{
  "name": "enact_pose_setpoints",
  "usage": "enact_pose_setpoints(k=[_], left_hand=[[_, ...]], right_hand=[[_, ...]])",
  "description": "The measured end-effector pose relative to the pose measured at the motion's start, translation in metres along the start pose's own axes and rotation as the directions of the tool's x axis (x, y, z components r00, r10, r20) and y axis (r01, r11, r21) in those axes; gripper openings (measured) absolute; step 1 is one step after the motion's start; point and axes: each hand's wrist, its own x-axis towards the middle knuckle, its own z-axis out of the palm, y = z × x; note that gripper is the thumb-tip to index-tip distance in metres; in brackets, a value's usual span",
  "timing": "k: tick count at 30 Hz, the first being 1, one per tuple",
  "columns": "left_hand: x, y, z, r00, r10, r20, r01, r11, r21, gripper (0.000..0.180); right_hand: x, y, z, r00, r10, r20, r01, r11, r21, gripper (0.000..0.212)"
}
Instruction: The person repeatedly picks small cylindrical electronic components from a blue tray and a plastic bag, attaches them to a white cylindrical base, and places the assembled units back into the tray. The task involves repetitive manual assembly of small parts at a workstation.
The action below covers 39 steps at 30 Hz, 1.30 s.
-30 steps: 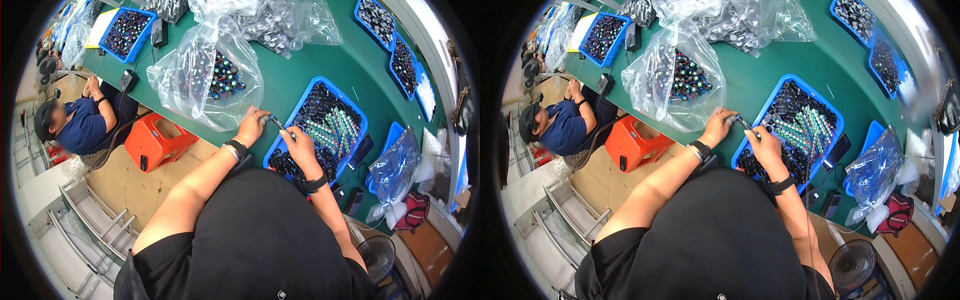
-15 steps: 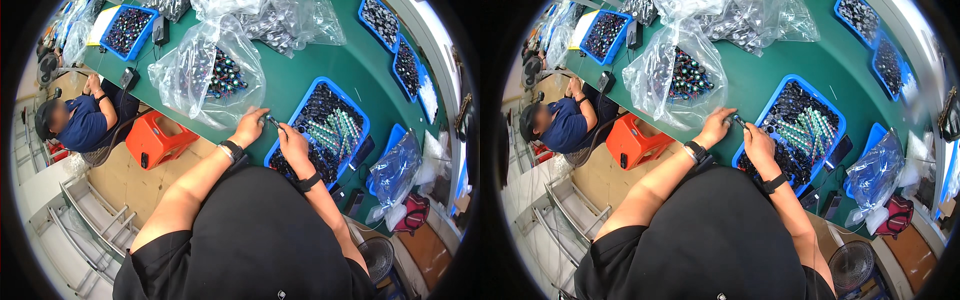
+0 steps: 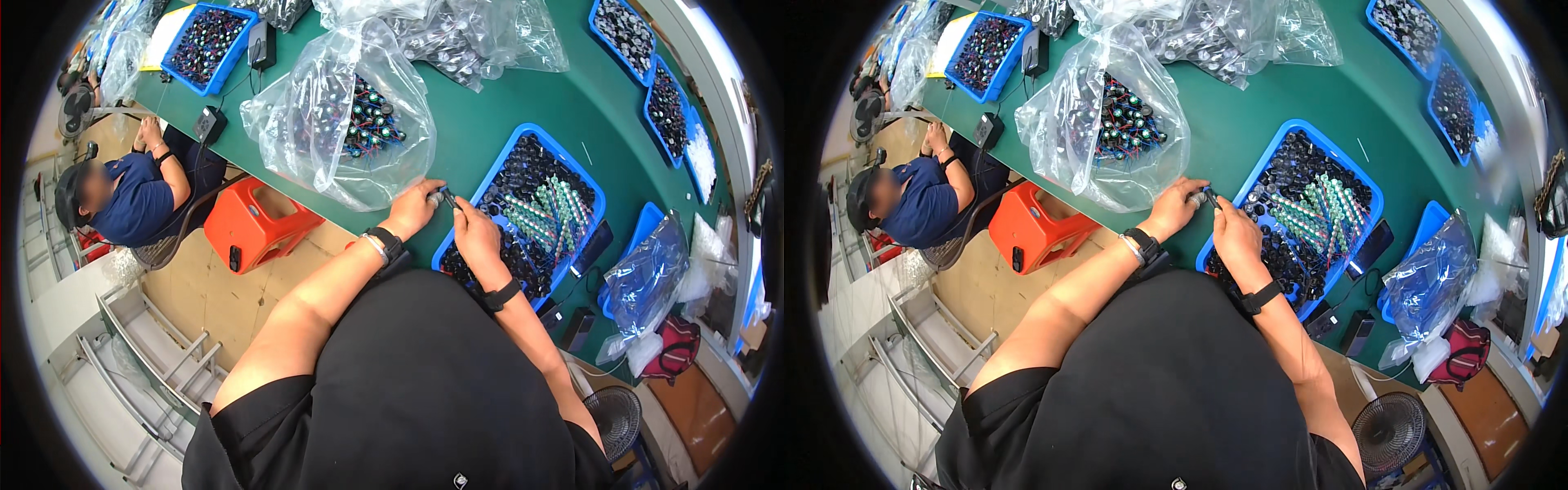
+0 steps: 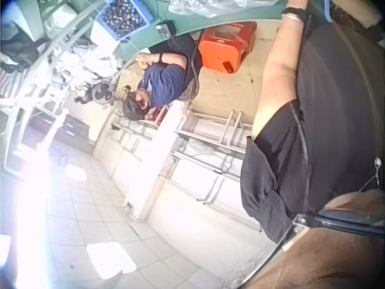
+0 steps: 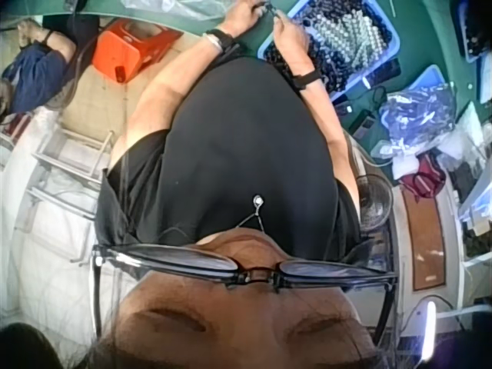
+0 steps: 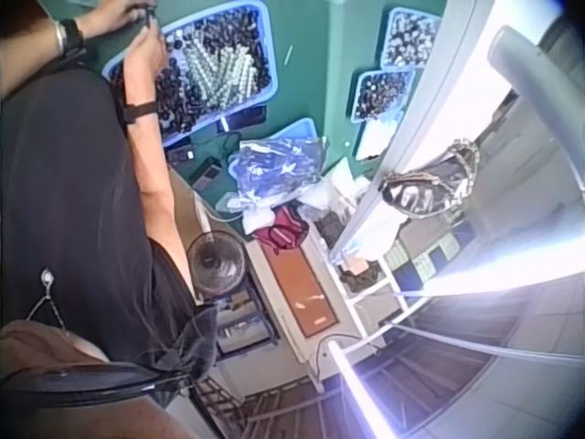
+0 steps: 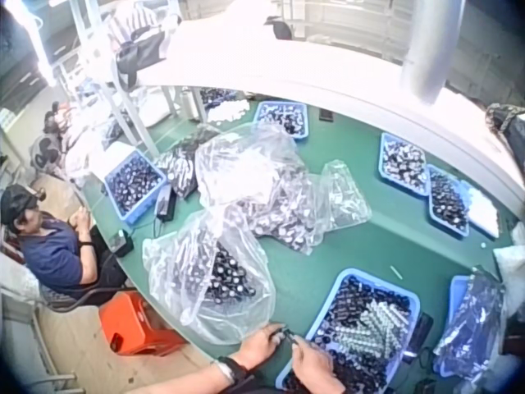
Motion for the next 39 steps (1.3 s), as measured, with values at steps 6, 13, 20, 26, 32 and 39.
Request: enact_pose_setpoints(k=[6, 13, 20, 26, 32, 39], left_hand=[[-0.001, 0.003, -0.002, 1.0, -0.006, 0.002, 0.006, 1.0, 0.003, 0.03], [-0.001, 0.002, 0.0, 1.0, 0.012, -0.016, -0.012, 1.0, -0.018, 0.031], [-0.002, -0.001, 0.002, 0.999, 0.028, -0.017, -0.028, 0.999, -0.019, 0.031], [0.0, -0.001, -0.001, 0.997, 0.079, -0.003, -0.079, 0.997, -0.008, 0.029], [-0.001, 0.006, -0.003, 0.991, 0.13, 0.004, -0.13, 0.982, 0.141, 0.024], [-0.002, -0.005, 0.008, 0.987, 0.161, -0.012, -0.159, 0.982, 0.103, 0.024]], right_hand=[[-0.002, 0.0, -0.006, 0.999, 0.036, 0.019, -0.037, 0.998, 0.052, 0.029], [-0.001, 0.002, 0.0, 0.999, -0.051, 0.01, 0.052, 0.994, -0.091, 0.03], [0.014, -0.017, -0.012, 0.972, -0.183, 0.148, 0.225, 0.908, -0.354, 0.03], [0.024, -0.025, -0.017, 0.964, -0.193, 0.182, 0.252, 0.883, -0.397, 0.022], [0.028, -0.004, -0.037, 0.969, 0.126, 0.212, -0.123, 0.992, -0.029, 0.027], [0.03, 0.049, -0.061, 0.917, 0.39, -0.086, -0.32, 0.846, 0.426, 0.034]])
